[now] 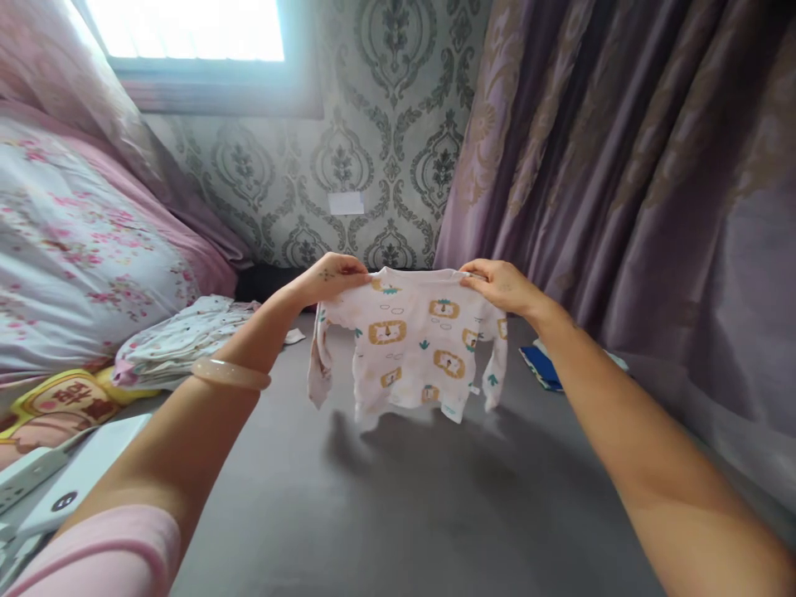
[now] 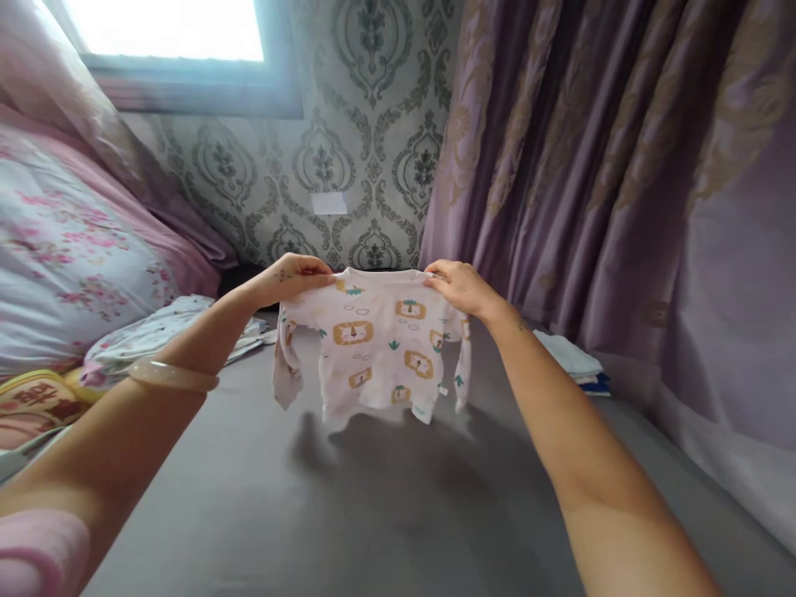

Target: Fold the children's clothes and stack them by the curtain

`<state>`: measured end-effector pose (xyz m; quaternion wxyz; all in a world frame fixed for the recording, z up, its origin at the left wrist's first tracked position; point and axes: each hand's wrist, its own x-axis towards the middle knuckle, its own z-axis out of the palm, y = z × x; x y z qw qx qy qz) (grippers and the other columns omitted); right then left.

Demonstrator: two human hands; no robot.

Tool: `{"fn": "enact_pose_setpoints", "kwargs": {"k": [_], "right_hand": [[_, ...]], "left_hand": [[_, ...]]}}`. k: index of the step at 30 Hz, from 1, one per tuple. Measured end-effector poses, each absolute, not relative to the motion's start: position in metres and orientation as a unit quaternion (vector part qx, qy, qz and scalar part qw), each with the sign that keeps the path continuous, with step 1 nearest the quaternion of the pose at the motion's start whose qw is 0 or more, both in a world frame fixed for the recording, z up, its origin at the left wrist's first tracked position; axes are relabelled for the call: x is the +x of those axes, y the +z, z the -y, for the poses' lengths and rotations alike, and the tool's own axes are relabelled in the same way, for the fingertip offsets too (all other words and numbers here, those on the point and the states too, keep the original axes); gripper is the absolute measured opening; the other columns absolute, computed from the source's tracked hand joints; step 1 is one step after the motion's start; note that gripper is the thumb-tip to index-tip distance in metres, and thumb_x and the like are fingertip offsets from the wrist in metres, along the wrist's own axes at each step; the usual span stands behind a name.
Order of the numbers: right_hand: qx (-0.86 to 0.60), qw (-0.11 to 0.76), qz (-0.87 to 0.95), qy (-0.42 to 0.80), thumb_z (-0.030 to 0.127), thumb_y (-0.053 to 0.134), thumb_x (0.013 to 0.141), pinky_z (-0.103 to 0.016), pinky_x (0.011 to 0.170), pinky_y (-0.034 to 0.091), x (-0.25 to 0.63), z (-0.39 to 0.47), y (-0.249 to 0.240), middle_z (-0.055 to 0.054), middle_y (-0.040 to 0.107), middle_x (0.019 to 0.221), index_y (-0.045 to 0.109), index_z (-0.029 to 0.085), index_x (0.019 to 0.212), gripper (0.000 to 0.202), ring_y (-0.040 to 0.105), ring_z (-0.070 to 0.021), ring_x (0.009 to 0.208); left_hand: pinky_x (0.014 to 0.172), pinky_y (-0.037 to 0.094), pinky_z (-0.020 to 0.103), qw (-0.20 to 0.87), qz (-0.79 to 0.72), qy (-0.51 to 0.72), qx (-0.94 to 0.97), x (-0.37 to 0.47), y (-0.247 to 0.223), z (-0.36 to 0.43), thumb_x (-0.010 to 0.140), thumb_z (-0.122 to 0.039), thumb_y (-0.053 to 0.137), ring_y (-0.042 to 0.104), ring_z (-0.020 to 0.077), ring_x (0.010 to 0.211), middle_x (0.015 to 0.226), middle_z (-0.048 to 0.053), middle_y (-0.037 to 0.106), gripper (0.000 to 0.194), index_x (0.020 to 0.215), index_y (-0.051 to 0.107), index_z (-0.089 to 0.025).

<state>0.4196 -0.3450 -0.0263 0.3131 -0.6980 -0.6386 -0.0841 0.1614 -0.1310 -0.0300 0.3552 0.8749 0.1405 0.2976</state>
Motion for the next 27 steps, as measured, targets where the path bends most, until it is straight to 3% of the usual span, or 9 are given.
{"fn": "enact_pose_setpoints", "kwargs": {"k": [6,8,11,13,16,19,22,27], "right_hand": [[-0.737,0.307,0.572,-0.186,0.032,0.058,0.086,-0.032,0.076,0.047,0.407,0.337,-0.021,-0.006,0.074,0.091,0.072,0.022,0.103,0.024,0.066,-0.0228,0.085],[-0.735,0.322,0.583,-0.128,0.038,0.060,0.085,-0.032,0.073,0.049,0.403,0.344,-0.019,-0.006,0.074,0.087,0.073,0.022,0.101,0.026,0.067,-0.0227,0.083],[-0.690,0.344,0.634,0.065,0.052,0.062,0.081,-0.030,0.067,0.051,0.404,0.358,-0.012,-0.005,0.074,0.082,0.074,0.022,0.099,0.036,0.067,-0.0206,0.078],[-0.667,0.355,0.640,0.142,0.056,0.065,0.077,-0.029,0.064,0.052,0.408,0.361,-0.008,-0.004,0.074,0.080,0.074,0.022,0.097,0.041,0.067,-0.0195,0.075],[-0.681,0.382,0.614,0.113,0.051,0.075,0.068,-0.027,0.061,0.052,0.411,0.356,-0.007,-0.003,0.073,0.074,0.075,0.020,0.085,0.035,0.066,-0.0185,0.071],[-0.662,0.415,0.612,0.124,0.047,0.077,0.067,-0.028,0.063,0.052,0.408,0.347,-0.008,-0.003,0.073,0.076,0.075,0.020,0.084,0.032,0.067,-0.0191,0.073],[-0.638,0.437,0.609,0.175,0.048,0.076,0.066,-0.029,0.063,0.053,0.405,0.344,-0.006,-0.004,0.072,0.076,0.075,0.020,0.084,0.033,0.067,-0.0202,0.073],[-0.628,0.434,0.614,0.204,0.050,0.076,0.065,-0.030,0.068,0.052,0.409,0.344,-0.007,-0.003,0.072,0.077,0.075,0.020,0.085,0.037,0.067,-0.0215,0.080]], "left_hand": [[0.051,0.041,0.021,0.281,-0.176,0.434,0.838,0.175,-0.035,0.118,0.069,-0.042,0.070,0.056,0.0129,0.060,0.064,0.002,0.065,0.030,0.081,0.074,-0.015],[0.052,0.043,0.023,0.333,-0.175,0.424,0.824,0.168,-0.029,0.125,0.069,-0.044,0.071,0.058,0.0141,0.060,0.067,0.003,0.066,0.032,0.083,0.074,-0.015],[0.053,0.047,0.027,0.454,-0.138,0.321,0.819,0.151,-0.021,0.134,0.066,-0.047,0.074,0.062,0.0173,0.061,0.071,0.006,0.068,0.037,0.085,0.074,-0.015],[0.054,0.049,0.028,0.478,-0.127,0.268,0.827,0.147,-0.018,0.135,0.062,-0.046,0.078,0.063,0.0183,0.062,0.068,0.006,0.068,0.037,0.081,0.073,-0.015],[0.055,0.048,0.026,0.439,-0.147,0.307,0.832,0.158,-0.020,0.134,0.055,-0.043,0.082,0.061,0.0161,0.060,0.059,0.001,0.064,0.034,0.071,0.072,-0.015],[0.061,0.049,0.026,0.460,-0.130,0.390,0.787,0.173,-0.021,0.137,0.059,-0.045,0.080,0.061,0.0153,0.064,0.066,0.002,0.067,0.035,0.076,0.073,-0.015],[0.062,0.050,0.028,0.494,-0.108,0.357,0.785,0.178,-0.019,0.143,0.063,-0.044,0.079,0.063,0.0169,0.065,0.067,0.003,0.068,0.034,0.080,0.074,-0.016],[0.063,0.050,0.025,0.463,-0.127,0.372,0.794,0.181,-0.018,0.149,0.071,-0.036,0.073,0.062,0.0156,0.064,0.060,0.001,0.065,0.020,0.078,0.075,-0.017]]}}
